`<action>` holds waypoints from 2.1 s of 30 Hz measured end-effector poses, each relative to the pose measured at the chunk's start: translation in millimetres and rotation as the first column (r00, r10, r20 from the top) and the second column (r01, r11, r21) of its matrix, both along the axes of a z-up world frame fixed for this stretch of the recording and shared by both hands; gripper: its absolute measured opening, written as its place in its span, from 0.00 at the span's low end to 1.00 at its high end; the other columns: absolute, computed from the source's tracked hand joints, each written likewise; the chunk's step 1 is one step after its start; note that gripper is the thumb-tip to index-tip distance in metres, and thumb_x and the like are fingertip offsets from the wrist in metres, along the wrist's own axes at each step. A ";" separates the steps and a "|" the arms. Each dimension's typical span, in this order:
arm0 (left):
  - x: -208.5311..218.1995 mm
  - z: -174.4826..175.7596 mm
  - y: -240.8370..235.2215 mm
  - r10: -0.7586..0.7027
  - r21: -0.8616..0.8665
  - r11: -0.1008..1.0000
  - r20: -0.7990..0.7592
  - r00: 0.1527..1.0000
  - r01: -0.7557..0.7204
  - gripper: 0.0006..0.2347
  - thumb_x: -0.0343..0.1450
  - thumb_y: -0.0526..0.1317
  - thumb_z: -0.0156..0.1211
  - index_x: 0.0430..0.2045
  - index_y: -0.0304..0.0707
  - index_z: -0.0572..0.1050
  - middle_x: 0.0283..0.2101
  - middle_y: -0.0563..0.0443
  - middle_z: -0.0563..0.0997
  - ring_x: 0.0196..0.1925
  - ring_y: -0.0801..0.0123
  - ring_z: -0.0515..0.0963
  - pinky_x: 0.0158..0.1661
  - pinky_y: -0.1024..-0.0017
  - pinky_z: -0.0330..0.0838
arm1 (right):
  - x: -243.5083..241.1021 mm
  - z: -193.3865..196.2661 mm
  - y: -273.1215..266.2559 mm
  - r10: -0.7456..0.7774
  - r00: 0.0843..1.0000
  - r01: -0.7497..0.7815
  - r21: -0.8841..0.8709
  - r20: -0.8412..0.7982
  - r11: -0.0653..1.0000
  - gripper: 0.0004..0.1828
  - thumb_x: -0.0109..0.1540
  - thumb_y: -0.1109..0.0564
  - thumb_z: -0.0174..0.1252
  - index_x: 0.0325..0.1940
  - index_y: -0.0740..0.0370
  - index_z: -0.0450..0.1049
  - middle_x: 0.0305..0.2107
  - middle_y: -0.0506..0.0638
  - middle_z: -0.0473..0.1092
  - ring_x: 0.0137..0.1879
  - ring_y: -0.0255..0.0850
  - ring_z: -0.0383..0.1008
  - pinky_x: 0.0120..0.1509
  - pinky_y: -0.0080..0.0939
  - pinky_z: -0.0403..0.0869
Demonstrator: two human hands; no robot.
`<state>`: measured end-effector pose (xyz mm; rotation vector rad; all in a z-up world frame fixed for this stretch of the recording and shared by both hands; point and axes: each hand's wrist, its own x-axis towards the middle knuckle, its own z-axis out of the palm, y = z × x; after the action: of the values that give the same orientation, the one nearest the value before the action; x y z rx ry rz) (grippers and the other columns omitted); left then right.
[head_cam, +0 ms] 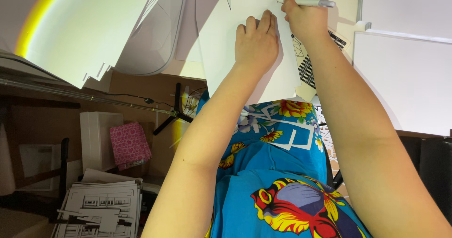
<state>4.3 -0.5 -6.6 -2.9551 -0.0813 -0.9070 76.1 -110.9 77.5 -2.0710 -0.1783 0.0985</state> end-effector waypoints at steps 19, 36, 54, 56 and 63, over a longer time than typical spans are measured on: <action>5.5 -8.7 -1.4 -0.002 -0.001 1.000 -0.073 0.997 0.002 0.20 0.72 0.48 0.51 0.59 0.47 0.73 0.63 0.61 0.72 0.50 0.53 0.71 0.45 0.58 0.68 | -78.9 1.7 -51.6 0.053 0.998 -0.054 -0.082 -0.019 0.995 0.08 0.63 0.60 0.50 0.34 0.58 0.75 0.23 0.50 0.74 0.26 0.34 0.73 0.30 0.34 0.73; 4.1 12.0 -1.0 0.004 0.004 1.000 -0.321 0.947 -0.003 0.24 0.76 0.50 0.44 0.66 0.40 0.62 0.68 0.58 0.65 0.57 0.52 0.68 0.51 0.58 0.66 | -174.2 29.0 -106.9 -0.054 0.993 0.036 -0.172 -0.105 0.985 0.09 0.55 0.58 0.56 0.35 0.57 0.80 0.21 0.47 0.75 0.29 0.35 0.74 0.37 0.36 0.72; -126.0 101.8 -20.7 -0.481 -0.410 0.872 -0.616 0.623 0.267 0.34 0.70 0.31 0.58 0.74 0.32 0.52 0.75 0.21 0.49 0.77 0.28 0.47 0.72 0.36 0.38 | -61.1 16.9 -86.3 0.052 0.993 -0.038 -0.123 0.108 0.992 0.11 0.72 0.55 0.54 0.56 0.57 0.76 0.36 0.52 0.76 0.39 0.38 0.76 0.45 0.39 0.75; -112.5 77.0 -28.7 -0.550 -0.386 0.832 -0.487 0.679 0.398 0.24 0.75 0.30 0.39 0.70 0.32 0.54 0.74 0.26 0.54 0.75 0.30 0.52 0.71 0.41 0.48 | -62.6 33.3 -80.8 -0.054 0.987 0.057 0.016 -0.149 0.998 0.06 0.67 0.50 0.52 0.43 0.49 0.73 0.37 0.45 0.76 0.43 0.31 0.76 0.44 0.29 0.74; -94.8 65.1 -78.9 -0.607 -0.336 0.791 -0.328 0.724 0.511 0.22 0.77 0.34 0.38 0.69 0.31 0.54 0.73 0.30 0.59 0.74 0.35 0.60 0.69 0.42 0.57 | -35.0 47.4 -84.3 -0.087 0.960 0.139 0.184 -0.267 0.973 0.13 0.65 0.57 0.65 0.39 0.50 0.64 0.22 0.42 0.63 0.26 0.30 0.60 0.28 0.31 0.60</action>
<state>-90.4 -79.5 58.5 -3.3660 0.8396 -0.2451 41.1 -195.2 124.9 -1.8416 0.0883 0.2673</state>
